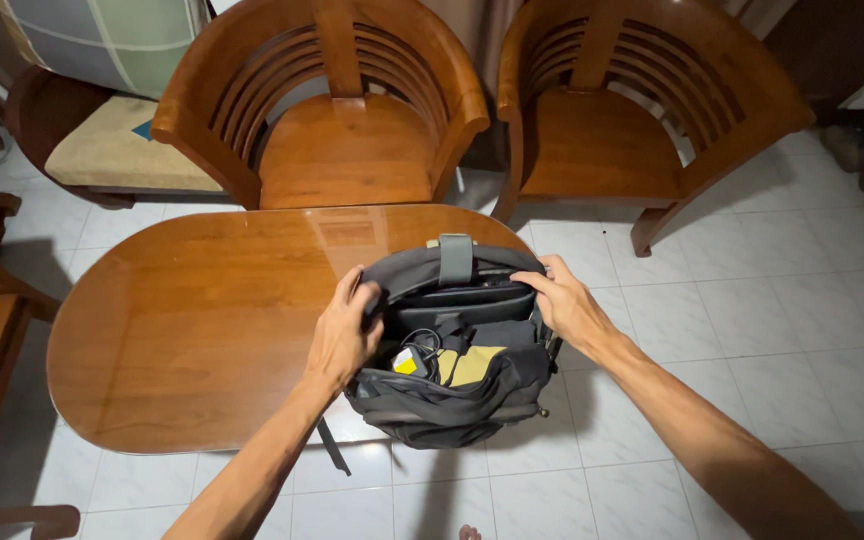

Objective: The person unpacks a backpack placed on a wooden table, removing a laptop, a power adapter, and several folded shirts. Each item is taken out and placed on the table or a nearby chair.

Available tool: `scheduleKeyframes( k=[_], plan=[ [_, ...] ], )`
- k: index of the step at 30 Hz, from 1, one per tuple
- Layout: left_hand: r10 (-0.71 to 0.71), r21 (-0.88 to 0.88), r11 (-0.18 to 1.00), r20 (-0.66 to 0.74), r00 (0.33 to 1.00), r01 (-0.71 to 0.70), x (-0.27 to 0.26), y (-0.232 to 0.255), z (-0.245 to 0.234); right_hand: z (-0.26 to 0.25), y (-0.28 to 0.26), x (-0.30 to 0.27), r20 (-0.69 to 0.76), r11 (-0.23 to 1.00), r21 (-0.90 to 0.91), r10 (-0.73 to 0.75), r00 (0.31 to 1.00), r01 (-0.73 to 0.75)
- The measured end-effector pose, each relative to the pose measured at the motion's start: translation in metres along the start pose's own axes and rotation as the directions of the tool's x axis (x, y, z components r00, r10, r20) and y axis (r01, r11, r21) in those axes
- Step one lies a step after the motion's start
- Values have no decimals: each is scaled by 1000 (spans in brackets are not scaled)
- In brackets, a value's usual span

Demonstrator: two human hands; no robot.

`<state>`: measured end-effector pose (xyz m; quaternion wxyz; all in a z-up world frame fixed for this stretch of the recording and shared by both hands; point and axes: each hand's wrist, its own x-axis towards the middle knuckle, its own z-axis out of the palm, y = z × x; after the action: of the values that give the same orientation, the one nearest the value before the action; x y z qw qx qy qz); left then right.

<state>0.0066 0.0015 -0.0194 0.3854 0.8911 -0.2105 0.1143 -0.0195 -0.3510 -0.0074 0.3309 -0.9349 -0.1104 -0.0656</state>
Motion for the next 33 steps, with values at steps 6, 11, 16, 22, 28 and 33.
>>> scheduleKeyframes(
  k=[6, 11, 16, 22, 28, 33],
  plan=[
    [-260, -247, 935, 4, 966, 253, 14, -20, 9, -6, -9, 0, 65, 989, -95, -111, 992, 117],
    [-302, -368, 864, 170, 938, 344, 27, -46, 10, -9, -5, 1, 95, 991, -68, -107, 990, 114],
    [-319, -312, 847, 350, 881, 431, 39, -70, 5, 3, 14, -17, -118, 966, 3, -257, 959, 259],
    [-327, -287, 847, 381, 865, 447, 26, -98, 19, 24, 67, -2, 16, 776, 570, 318, 948, -269],
    [-377, -553, 627, 400, 835, 548, 24, -112, 39, 26, 109, 12, 219, 635, 632, 404, 888, -444],
    [-346, -455, 832, 22, 938, 318, 19, -97, 40, 58, 91, 0, -243, 790, 609, 266, 933, -67]
  ],
)
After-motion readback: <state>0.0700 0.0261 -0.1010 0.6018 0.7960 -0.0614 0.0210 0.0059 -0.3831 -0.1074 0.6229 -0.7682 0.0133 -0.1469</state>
